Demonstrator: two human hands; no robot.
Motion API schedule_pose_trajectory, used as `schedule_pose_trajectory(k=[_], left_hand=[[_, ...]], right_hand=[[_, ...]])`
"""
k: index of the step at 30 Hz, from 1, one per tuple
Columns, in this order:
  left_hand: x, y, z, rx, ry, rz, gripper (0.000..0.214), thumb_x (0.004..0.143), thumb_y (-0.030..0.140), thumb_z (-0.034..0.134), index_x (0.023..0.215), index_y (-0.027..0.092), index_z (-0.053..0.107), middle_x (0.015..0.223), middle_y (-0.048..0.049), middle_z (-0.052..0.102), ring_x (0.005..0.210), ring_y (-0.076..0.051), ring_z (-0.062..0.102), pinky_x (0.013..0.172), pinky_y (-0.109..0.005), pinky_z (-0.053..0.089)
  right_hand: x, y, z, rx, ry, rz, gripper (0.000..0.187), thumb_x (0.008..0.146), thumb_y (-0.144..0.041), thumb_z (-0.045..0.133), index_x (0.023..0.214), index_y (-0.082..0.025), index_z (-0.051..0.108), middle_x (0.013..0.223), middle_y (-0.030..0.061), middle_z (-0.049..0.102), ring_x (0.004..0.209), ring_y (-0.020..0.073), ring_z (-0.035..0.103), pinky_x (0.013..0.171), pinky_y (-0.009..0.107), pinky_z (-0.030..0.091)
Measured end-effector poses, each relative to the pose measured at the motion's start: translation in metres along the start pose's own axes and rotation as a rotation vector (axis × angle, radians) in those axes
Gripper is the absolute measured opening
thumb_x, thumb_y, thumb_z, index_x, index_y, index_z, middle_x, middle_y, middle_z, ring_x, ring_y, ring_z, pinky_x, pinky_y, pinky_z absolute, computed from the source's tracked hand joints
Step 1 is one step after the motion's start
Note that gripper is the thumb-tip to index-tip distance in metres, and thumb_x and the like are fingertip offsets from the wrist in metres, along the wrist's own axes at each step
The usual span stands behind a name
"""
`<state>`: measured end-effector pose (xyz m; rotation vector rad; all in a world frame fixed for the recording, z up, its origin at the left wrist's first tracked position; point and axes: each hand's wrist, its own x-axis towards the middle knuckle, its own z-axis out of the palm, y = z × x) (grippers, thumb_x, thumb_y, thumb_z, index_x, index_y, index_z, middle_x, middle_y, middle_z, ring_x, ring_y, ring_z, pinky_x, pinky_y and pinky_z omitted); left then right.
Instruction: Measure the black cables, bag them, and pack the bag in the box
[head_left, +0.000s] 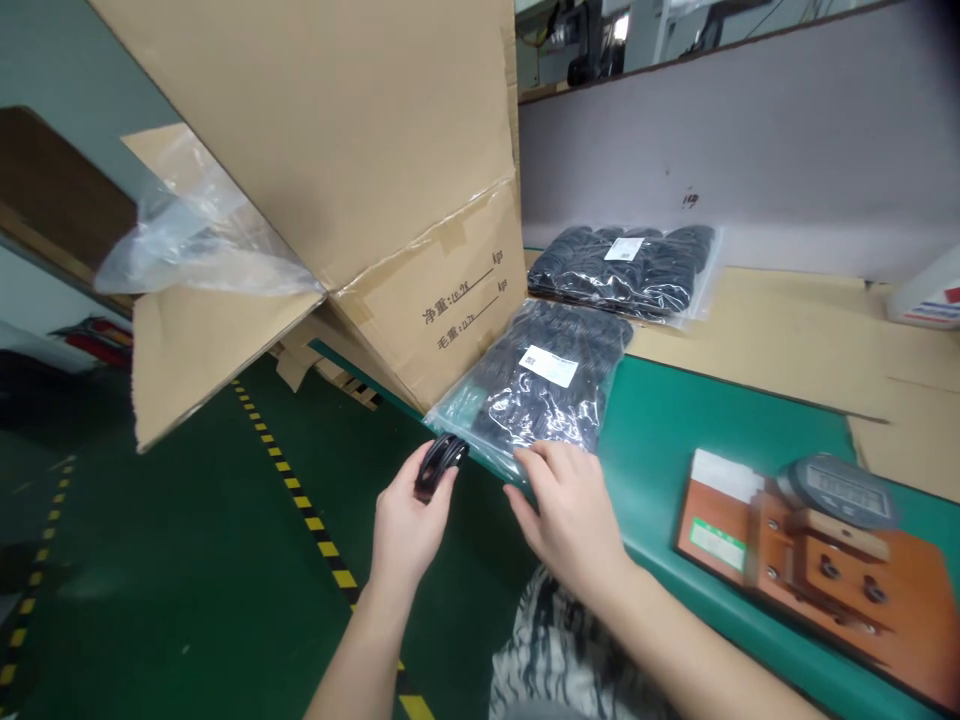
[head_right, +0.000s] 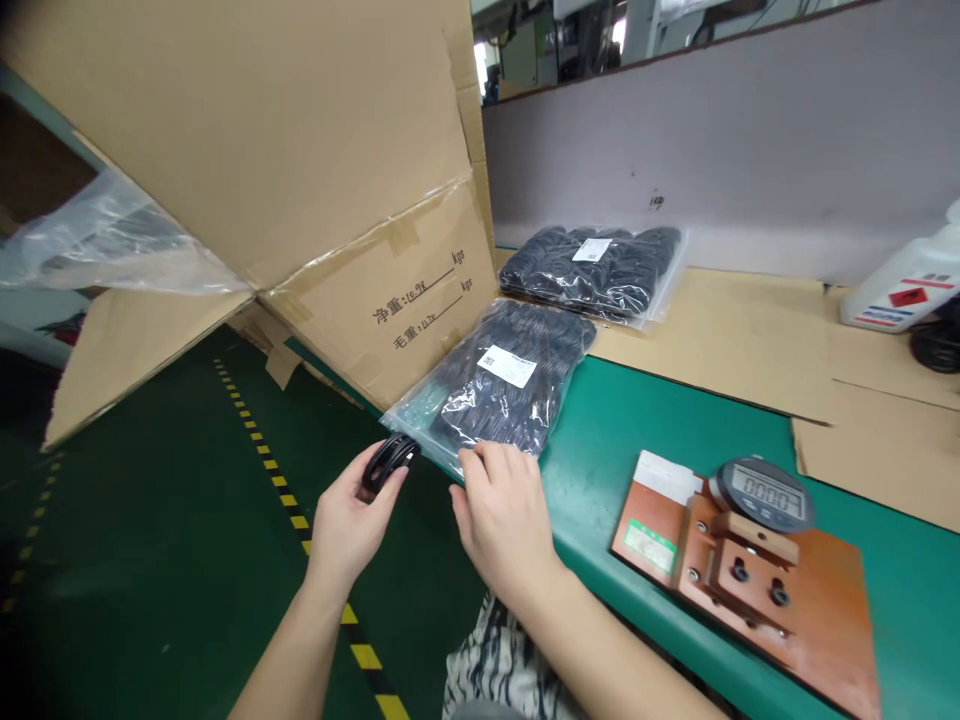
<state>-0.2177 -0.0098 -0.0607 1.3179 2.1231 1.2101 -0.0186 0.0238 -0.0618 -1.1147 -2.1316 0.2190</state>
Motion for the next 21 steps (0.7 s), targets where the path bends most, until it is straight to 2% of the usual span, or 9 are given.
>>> schedule_pose_trajectory(k=[2, 5, 12, 21], left_hand=[[0.005, 0.000, 0.002, 0.111, 0.052, 0.044, 0.044, 0.083, 0.039, 0.070, 0.123, 0.022, 0.067, 0.105, -0.0096, 0.076, 0.093, -0.030, 0.072, 0.089, -0.042, 0.053], [0.009, 0.001, 0.006, 0.235, 0.091, 0.120, 0.041, 0.084, 0.036, 0.067, 0.123, 0.024, 0.067, 0.104, -0.0087, 0.077, 0.091, -0.030, 0.072, 0.085, -0.042, 0.054], [0.023, 0.006, 0.019, 0.366, 0.125, 0.288, 0.037, 0.087, 0.034, 0.064, 0.121, 0.021, 0.068, 0.104, -0.0106, 0.077, 0.092, -0.029, 0.073, 0.083, -0.040, 0.056], [0.042, 0.016, 0.039, 0.394, 0.207, 0.379, 0.045, 0.085, 0.028, 0.064, 0.128, 0.017, 0.064, 0.111, -0.0128, 0.075, 0.095, -0.027, 0.073, 0.083, -0.037, 0.056]], right_hand=[[0.009, -0.001, 0.004, -0.051, 0.024, -0.015, 0.012, 0.093, -0.013, 0.053, 0.096, -0.014, 0.065, 0.091, 0.0104, 0.064, 0.083, 0.0268, 0.055, 0.071, 0.039, 0.039], [0.022, 0.000, 0.010, -0.043, 0.088, -0.051, 0.019, 0.094, -0.012, 0.053, 0.079, -0.016, 0.064, 0.076, 0.0063, 0.062, 0.072, 0.0229, 0.051, 0.066, 0.037, 0.032], [0.032, 0.005, 0.014, 0.051, 0.226, -0.080, 0.020, 0.096, -0.016, 0.051, 0.083, -0.015, 0.066, 0.076, 0.0052, 0.064, 0.072, 0.0206, 0.050, 0.066, 0.035, 0.031], [0.025, 0.012, 0.022, 0.144, 0.296, -0.189, 0.022, 0.098, -0.015, 0.047, 0.086, -0.015, 0.065, 0.077, 0.0064, 0.064, 0.072, 0.0194, 0.050, 0.065, 0.034, 0.031]])
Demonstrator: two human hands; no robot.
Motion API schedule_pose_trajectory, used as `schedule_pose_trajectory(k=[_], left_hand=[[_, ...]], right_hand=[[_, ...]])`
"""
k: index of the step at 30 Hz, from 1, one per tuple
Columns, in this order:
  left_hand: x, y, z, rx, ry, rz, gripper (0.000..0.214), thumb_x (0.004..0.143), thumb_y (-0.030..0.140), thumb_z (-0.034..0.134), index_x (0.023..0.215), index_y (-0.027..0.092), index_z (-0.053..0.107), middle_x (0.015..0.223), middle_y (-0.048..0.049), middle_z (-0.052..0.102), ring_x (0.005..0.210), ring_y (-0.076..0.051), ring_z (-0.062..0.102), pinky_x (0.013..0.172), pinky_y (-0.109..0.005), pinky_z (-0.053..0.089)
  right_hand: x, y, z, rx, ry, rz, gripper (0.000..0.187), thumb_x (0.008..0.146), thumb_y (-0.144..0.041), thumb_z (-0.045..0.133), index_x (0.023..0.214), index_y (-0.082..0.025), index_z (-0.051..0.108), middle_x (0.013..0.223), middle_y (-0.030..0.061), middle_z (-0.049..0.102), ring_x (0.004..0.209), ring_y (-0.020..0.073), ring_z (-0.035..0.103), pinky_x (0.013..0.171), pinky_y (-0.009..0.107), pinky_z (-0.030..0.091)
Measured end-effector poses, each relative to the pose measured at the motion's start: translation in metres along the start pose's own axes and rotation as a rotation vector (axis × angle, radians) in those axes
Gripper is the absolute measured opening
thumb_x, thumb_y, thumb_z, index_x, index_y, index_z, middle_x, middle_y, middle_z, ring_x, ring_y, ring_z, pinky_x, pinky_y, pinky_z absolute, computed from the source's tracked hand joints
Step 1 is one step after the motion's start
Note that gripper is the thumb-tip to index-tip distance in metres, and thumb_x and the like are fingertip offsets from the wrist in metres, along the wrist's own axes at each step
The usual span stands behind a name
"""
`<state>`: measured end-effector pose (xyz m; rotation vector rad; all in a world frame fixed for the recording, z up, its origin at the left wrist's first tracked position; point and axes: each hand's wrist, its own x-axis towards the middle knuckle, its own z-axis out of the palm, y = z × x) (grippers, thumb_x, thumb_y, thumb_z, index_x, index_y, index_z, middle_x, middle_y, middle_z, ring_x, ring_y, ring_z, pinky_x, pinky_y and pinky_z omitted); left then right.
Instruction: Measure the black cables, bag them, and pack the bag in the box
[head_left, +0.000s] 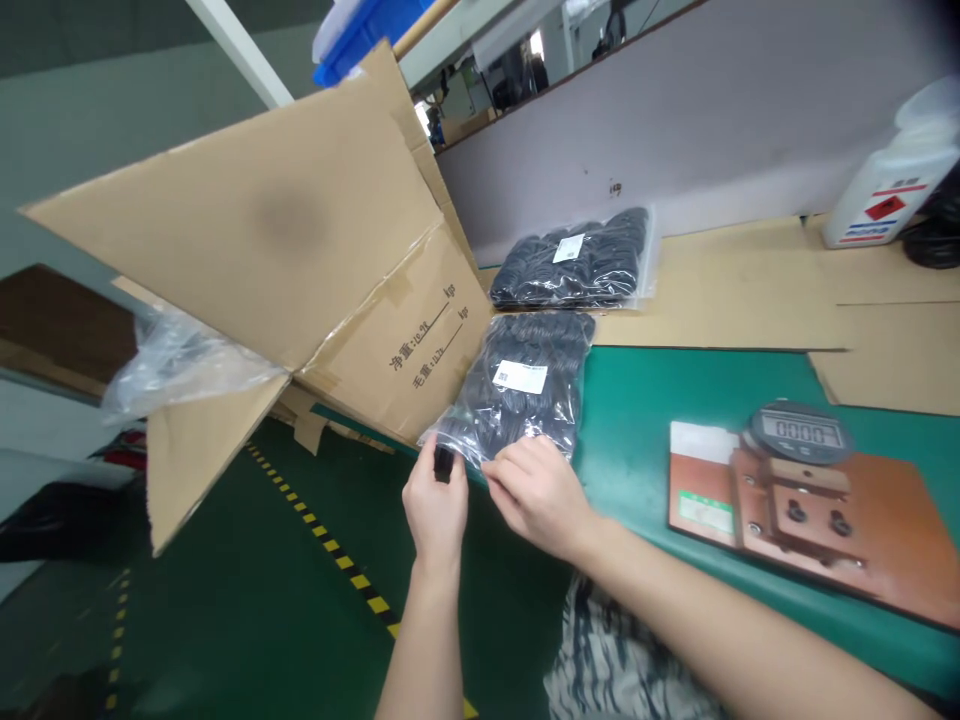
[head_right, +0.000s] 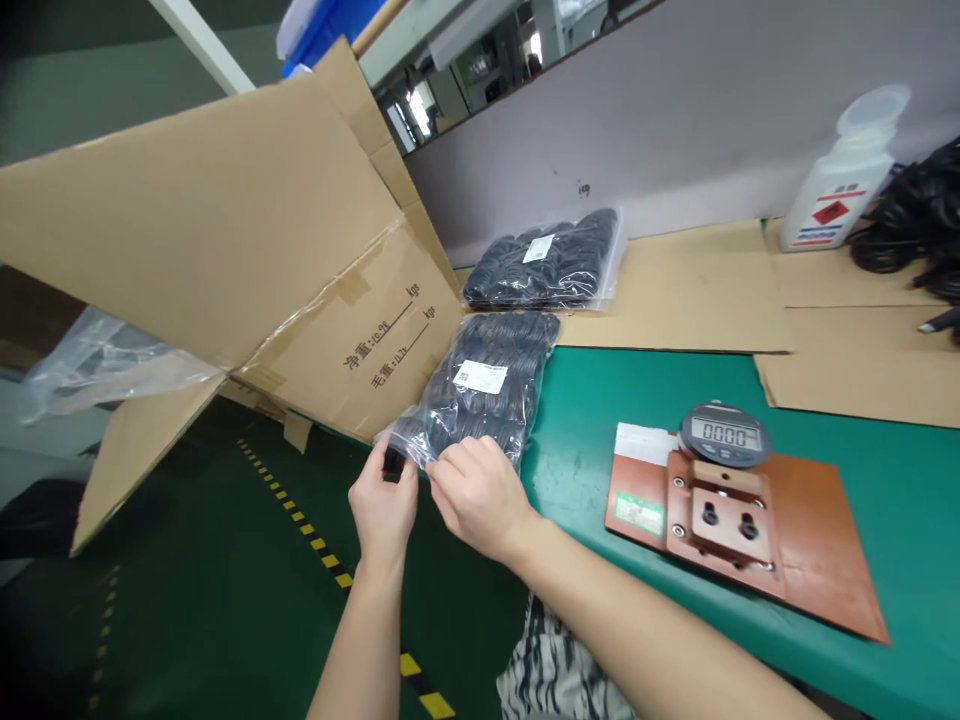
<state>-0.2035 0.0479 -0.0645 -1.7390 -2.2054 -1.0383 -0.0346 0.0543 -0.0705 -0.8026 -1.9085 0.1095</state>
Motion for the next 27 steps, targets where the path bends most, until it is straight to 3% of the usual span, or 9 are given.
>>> schedule_pose_trajectory(k=[5, 12, 17, 20, 27], left_hand=[[0.001, 0.006, 0.010, 0.108, 0.008, -0.057, 0.047, 0.082, 0.028, 0.067, 0.128, 0.019, 0.066, 0.096, -0.0139, 0.078, 0.081, -0.033, 0.072, 0.077, -0.044, 0.054], [0.009, 0.018, 0.012, 0.140, -0.088, -0.078, 0.049, 0.092, 0.039, 0.059, 0.138, 0.023, 0.057, 0.120, -0.0155, 0.072, 0.101, -0.036, 0.070, 0.081, -0.045, 0.055], [0.011, 0.017, 0.010, 0.101, -0.214, 0.032, 0.058, 0.099, 0.042, 0.042, 0.151, 0.015, 0.038, 0.143, -0.0202, 0.055, 0.129, -0.037, 0.054, 0.099, -0.052, 0.049], [0.009, 0.009, 0.009, 0.068, -0.241, 0.109, 0.058, 0.101, 0.038, 0.038, 0.154, 0.015, 0.031, 0.149, -0.0190, 0.049, 0.136, -0.034, 0.047, 0.109, -0.053, 0.041], [0.005, -0.010, 0.007, 0.001, -0.172, 0.306, 0.047, 0.097, 0.024, 0.044, 0.143, 0.020, 0.050, 0.143, -0.0129, 0.057, 0.133, -0.026, 0.052, 0.111, -0.044, 0.041]], right_hand=[[-0.004, 0.003, 0.000, 0.029, 0.008, -0.022, 0.024, 0.099, -0.014, 0.045, 0.087, -0.014, 0.066, 0.075, 0.0063, 0.062, 0.071, 0.0197, 0.048, 0.064, 0.034, 0.030], [-0.007, 0.005, 0.001, 0.068, -0.004, -0.042, 0.025, 0.098, -0.014, 0.044, 0.085, -0.014, 0.066, 0.073, 0.0060, 0.060, 0.070, 0.0199, 0.045, 0.064, 0.034, 0.029], [-0.007, 0.005, 0.002, 0.075, -0.006, -0.047, 0.026, 0.097, -0.013, 0.044, 0.084, -0.013, 0.066, 0.072, 0.0065, 0.059, 0.070, 0.0206, 0.044, 0.065, 0.034, 0.031], [-0.007, 0.005, 0.002, 0.073, -0.011, -0.045, 0.026, 0.097, -0.013, 0.044, 0.083, -0.013, 0.066, 0.072, 0.0066, 0.059, 0.070, 0.0206, 0.044, 0.064, 0.034, 0.030], [-0.008, 0.005, 0.002, 0.071, -0.040, -0.036, 0.024, 0.098, -0.013, 0.044, 0.085, -0.014, 0.064, 0.075, 0.0063, 0.059, 0.072, 0.0202, 0.045, 0.065, 0.034, 0.031]])
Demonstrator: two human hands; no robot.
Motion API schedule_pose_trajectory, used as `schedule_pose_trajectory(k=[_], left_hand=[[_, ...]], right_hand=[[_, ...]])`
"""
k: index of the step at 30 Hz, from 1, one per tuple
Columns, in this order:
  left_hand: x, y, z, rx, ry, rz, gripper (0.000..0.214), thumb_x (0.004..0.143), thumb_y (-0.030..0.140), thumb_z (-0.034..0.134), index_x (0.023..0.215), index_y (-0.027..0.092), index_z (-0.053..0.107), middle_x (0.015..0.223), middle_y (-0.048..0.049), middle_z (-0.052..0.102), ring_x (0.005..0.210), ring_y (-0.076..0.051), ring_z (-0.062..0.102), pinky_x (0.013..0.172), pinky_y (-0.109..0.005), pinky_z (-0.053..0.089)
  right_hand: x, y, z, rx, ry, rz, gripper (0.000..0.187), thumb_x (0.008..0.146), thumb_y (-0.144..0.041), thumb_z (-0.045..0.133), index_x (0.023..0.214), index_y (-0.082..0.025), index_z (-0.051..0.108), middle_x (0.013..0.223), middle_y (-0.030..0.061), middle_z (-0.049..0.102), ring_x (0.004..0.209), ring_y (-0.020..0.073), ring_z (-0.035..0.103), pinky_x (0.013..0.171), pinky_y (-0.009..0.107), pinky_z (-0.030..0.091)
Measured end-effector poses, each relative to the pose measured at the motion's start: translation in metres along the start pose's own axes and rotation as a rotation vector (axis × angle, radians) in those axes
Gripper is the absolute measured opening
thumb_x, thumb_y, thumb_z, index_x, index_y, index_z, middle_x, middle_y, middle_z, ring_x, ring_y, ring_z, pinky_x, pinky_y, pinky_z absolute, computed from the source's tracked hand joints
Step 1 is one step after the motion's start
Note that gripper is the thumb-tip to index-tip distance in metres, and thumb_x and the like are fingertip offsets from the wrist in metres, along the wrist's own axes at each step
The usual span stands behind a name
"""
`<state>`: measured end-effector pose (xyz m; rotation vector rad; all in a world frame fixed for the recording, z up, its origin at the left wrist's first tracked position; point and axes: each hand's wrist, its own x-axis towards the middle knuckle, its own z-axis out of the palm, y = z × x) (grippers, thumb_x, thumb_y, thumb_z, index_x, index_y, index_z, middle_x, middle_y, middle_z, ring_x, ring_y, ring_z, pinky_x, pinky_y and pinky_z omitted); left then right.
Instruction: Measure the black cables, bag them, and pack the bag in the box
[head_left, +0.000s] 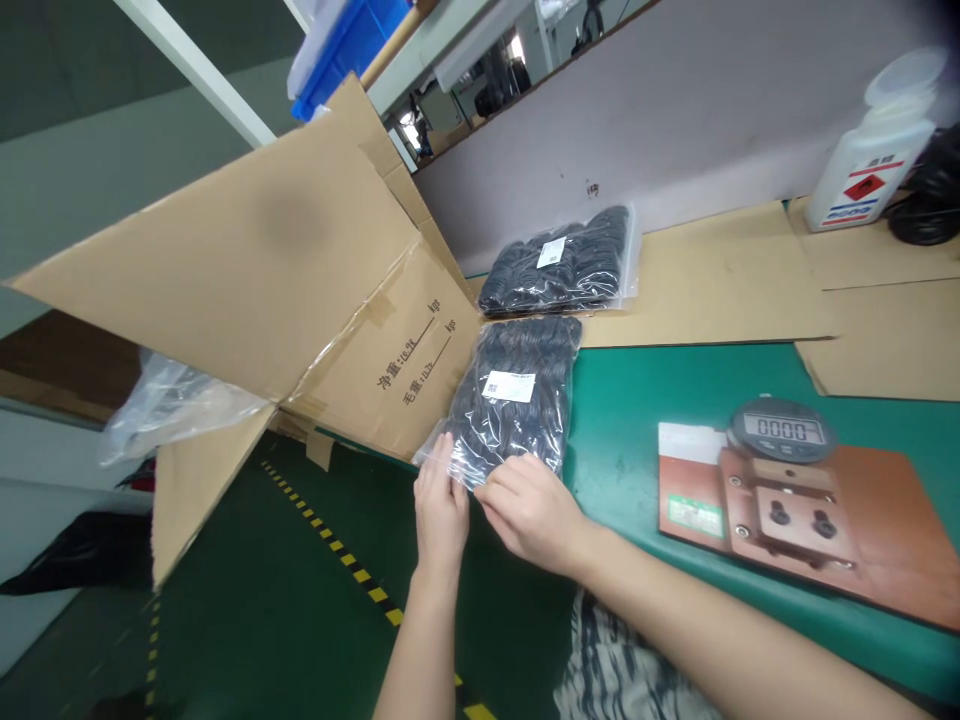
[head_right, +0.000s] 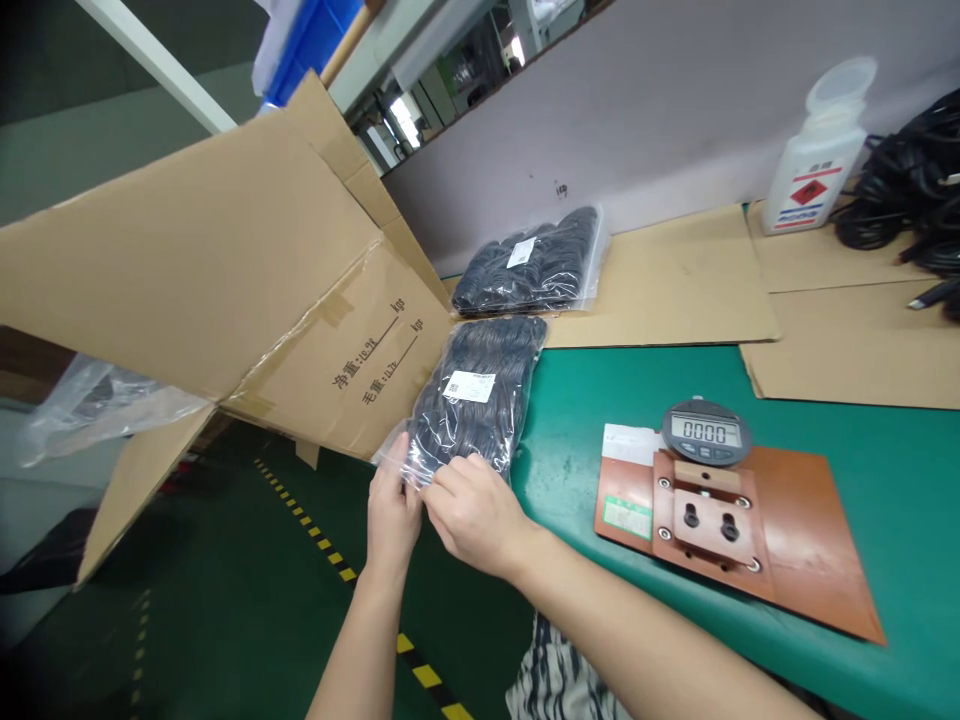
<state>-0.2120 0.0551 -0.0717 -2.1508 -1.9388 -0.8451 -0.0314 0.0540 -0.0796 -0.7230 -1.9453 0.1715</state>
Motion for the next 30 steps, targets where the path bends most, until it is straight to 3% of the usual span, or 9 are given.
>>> schedule_pose_trajectory(k=[4, 8, 15, 18, 23, 30], left_hand=[[0.000, -0.004, 0.004, 0.018, 0.078, 0.029, 0.042, 0.098, 0.020, 0.039, 0.136, 0.019, 0.057, 0.142, -0.0130, 0.057, 0.136, -0.025, 0.049, 0.116, -0.046, 0.035], [0.000, -0.006, 0.006, 0.023, -0.010, 0.033, 0.045, 0.098, 0.023, 0.043, 0.142, 0.020, 0.050, 0.144, -0.0143, 0.056, 0.135, -0.028, 0.050, 0.112, -0.049, 0.040], [-0.006, -0.007, -0.006, -0.018, -0.229, 0.077, 0.055, 0.100, 0.025, 0.043, 0.153, 0.028, 0.032, 0.166, -0.0081, 0.018, 0.152, -0.026, 0.016, 0.119, -0.050, 0.027], [-0.001, -0.013, -0.010, -0.040, -0.303, 0.103, 0.052, 0.102, 0.026, 0.038, 0.153, 0.031, 0.032, 0.167, -0.0050, 0.010, 0.152, -0.026, 0.014, 0.119, -0.048, 0.029], [0.006, -0.024, -0.008, -0.047, -0.337, 0.127, 0.060, 0.104, 0.030, 0.033, 0.158, 0.028, 0.007, 0.167, -0.0092, 0.012, 0.152, -0.023, 0.012, 0.121, -0.048, 0.024], [-0.004, -0.019, 0.001, -0.014, -0.286, 0.145, 0.068, 0.104, 0.029, 0.033, 0.157, 0.026, -0.009, 0.167, -0.0132, 0.001, 0.152, -0.026, 0.000, 0.121, -0.055, 0.017]], right_hand=[[0.000, 0.000, 0.000, -0.007, -0.016, 0.002, 0.023, 0.098, -0.013, 0.045, 0.086, -0.015, 0.065, 0.075, 0.0059, 0.059, 0.071, 0.0201, 0.044, 0.066, 0.034, 0.031], [0.000, 0.000, -0.001, -0.014, -0.023, -0.007, 0.022, 0.097, -0.013, 0.046, 0.085, -0.015, 0.064, 0.074, 0.0059, 0.058, 0.071, 0.0207, 0.044, 0.066, 0.034, 0.031], [0.000, -0.001, 0.000, -0.009, -0.023, -0.009, 0.022, 0.097, -0.012, 0.046, 0.086, -0.014, 0.065, 0.075, 0.0061, 0.059, 0.072, 0.0206, 0.045, 0.066, 0.033, 0.031], [0.000, -0.001, -0.001, -0.009, -0.023, -0.005, 0.023, 0.097, -0.012, 0.045, 0.085, -0.014, 0.065, 0.074, 0.0059, 0.059, 0.071, 0.0203, 0.045, 0.066, 0.033, 0.031], [0.000, -0.001, -0.001, -0.006, -0.042, -0.007, 0.025, 0.097, -0.012, 0.043, 0.085, -0.014, 0.065, 0.075, 0.0061, 0.059, 0.071, 0.0207, 0.044, 0.066, 0.033, 0.032], [-0.007, -0.007, -0.006, -0.028, -0.099, 0.065, 0.020, 0.096, -0.012, 0.045, 0.088, -0.015, 0.063, 0.080, 0.0070, 0.059, 0.075, 0.0220, 0.049, 0.067, 0.035, 0.037]])
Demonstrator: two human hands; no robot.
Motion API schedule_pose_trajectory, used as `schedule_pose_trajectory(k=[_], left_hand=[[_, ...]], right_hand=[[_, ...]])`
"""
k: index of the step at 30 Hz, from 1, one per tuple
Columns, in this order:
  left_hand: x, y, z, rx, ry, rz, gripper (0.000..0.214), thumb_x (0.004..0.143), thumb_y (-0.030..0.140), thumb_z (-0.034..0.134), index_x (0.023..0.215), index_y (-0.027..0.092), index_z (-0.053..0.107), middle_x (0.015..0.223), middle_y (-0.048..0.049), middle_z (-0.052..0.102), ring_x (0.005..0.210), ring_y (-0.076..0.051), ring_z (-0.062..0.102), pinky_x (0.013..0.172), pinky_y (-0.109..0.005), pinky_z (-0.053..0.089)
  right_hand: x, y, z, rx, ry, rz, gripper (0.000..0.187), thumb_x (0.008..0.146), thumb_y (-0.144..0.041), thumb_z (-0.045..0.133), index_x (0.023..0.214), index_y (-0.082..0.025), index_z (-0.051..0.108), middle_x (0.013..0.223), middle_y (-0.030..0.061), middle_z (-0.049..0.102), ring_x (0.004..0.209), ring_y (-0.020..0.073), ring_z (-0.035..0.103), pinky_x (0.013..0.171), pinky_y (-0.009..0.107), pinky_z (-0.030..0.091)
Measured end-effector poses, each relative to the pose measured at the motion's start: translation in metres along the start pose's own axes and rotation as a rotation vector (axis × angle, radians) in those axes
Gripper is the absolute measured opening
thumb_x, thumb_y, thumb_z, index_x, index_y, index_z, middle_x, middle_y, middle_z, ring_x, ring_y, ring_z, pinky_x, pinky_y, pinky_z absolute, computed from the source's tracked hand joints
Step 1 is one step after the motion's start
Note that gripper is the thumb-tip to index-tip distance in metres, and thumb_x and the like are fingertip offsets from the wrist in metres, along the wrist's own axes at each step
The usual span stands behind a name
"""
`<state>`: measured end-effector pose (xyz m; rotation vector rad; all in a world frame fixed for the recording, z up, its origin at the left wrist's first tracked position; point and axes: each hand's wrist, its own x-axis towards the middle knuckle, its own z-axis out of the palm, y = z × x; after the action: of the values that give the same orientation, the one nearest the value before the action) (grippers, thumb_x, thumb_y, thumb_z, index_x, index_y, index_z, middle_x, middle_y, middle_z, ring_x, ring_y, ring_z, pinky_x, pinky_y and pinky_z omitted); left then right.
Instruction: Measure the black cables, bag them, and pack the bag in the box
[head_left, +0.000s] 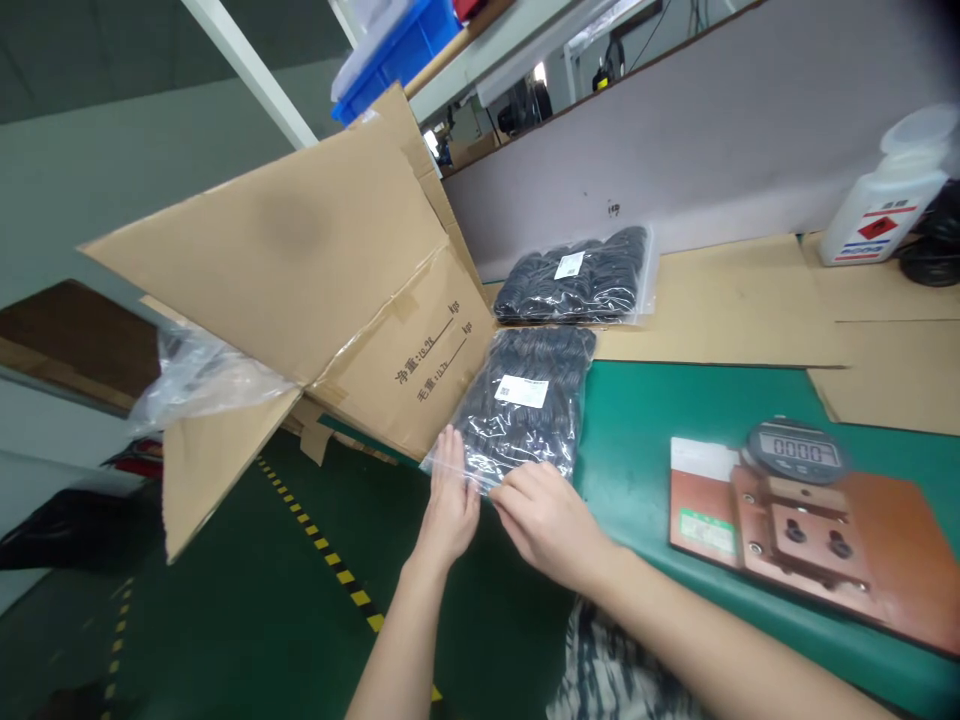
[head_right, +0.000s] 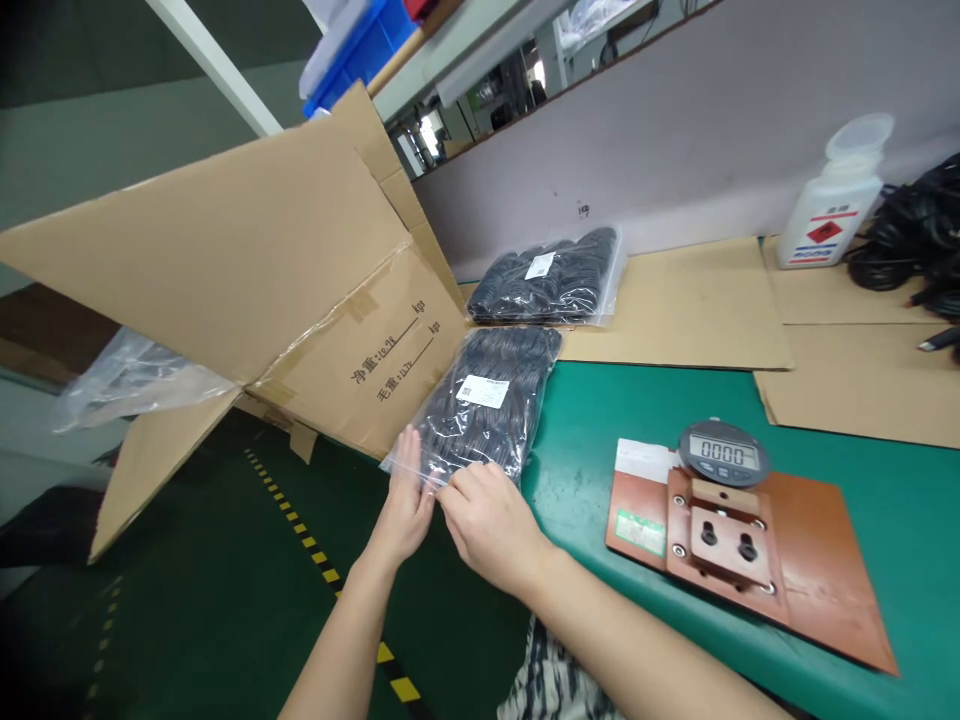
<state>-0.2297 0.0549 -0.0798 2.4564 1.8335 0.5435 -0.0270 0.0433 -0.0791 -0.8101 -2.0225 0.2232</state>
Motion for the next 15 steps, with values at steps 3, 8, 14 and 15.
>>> schedule_pose_trajectory(k=[3, 8, 14, 15], left_hand=[[0.002, 0.002, 0.003, -0.009, 0.002, 0.025, 0.062, 0.104, 0.026, 0.030, 0.158, 0.029, -0.001, 0.167, -0.0100, 0.007, 0.152, -0.025, 0.002, 0.121, -0.055, 0.018], [0.002, 0.002, 0.004, -0.040, -0.004, 0.042, 0.062, 0.104, 0.027, 0.034, 0.158, 0.030, 0.004, 0.167, -0.0073, 0.009, 0.152, -0.026, 0.006, 0.120, -0.054, 0.021], [-0.009, 0.000, 0.016, -0.067, 0.108, 0.017, 0.063, 0.103, 0.020, 0.033, 0.158, 0.032, 0.005, 0.167, -0.0074, 0.014, 0.152, -0.026, 0.009, 0.120, -0.054, 0.023], [-0.009, -0.001, 0.018, -0.074, 0.120, 0.018, 0.061, 0.103, 0.018, 0.031, 0.158, 0.032, 0.007, 0.166, -0.0072, 0.018, 0.152, -0.025, 0.011, 0.120, -0.053, 0.024]], right_hand=[[-0.010, -0.002, -0.006, -0.015, -0.020, 0.072, 0.019, 0.094, -0.008, 0.046, 0.101, -0.014, 0.063, 0.092, 0.0101, 0.062, 0.086, 0.0243, 0.054, 0.073, 0.037, 0.044], [-0.030, 0.001, -0.013, -0.056, -0.017, 0.120, 0.038, 0.089, 0.000, 0.044, 0.124, -0.011, 0.056, 0.126, 0.0172, 0.060, 0.124, 0.0313, 0.050, 0.104, 0.051, 0.044], [-0.043, 0.006, -0.009, -0.132, 0.015, 0.133, 0.045, 0.090, 0.001, 0.042, 0.133, -0.010, 0.054, 0.138, 0.0168, 0.058, 0.135, 0.0313, 0.048, 0.110, 0.054, 0.046], [-0.043, 0.006, -0.008, -0.138, 0.021, 0.127, 0.045, 0.090, 0.001, 0.042, 0.132, -0.010, 0.055, 0.137, 0.0169, 0.059, 0.133, 0.0310, 0.050, 0.109, 0.054, 0.047]])
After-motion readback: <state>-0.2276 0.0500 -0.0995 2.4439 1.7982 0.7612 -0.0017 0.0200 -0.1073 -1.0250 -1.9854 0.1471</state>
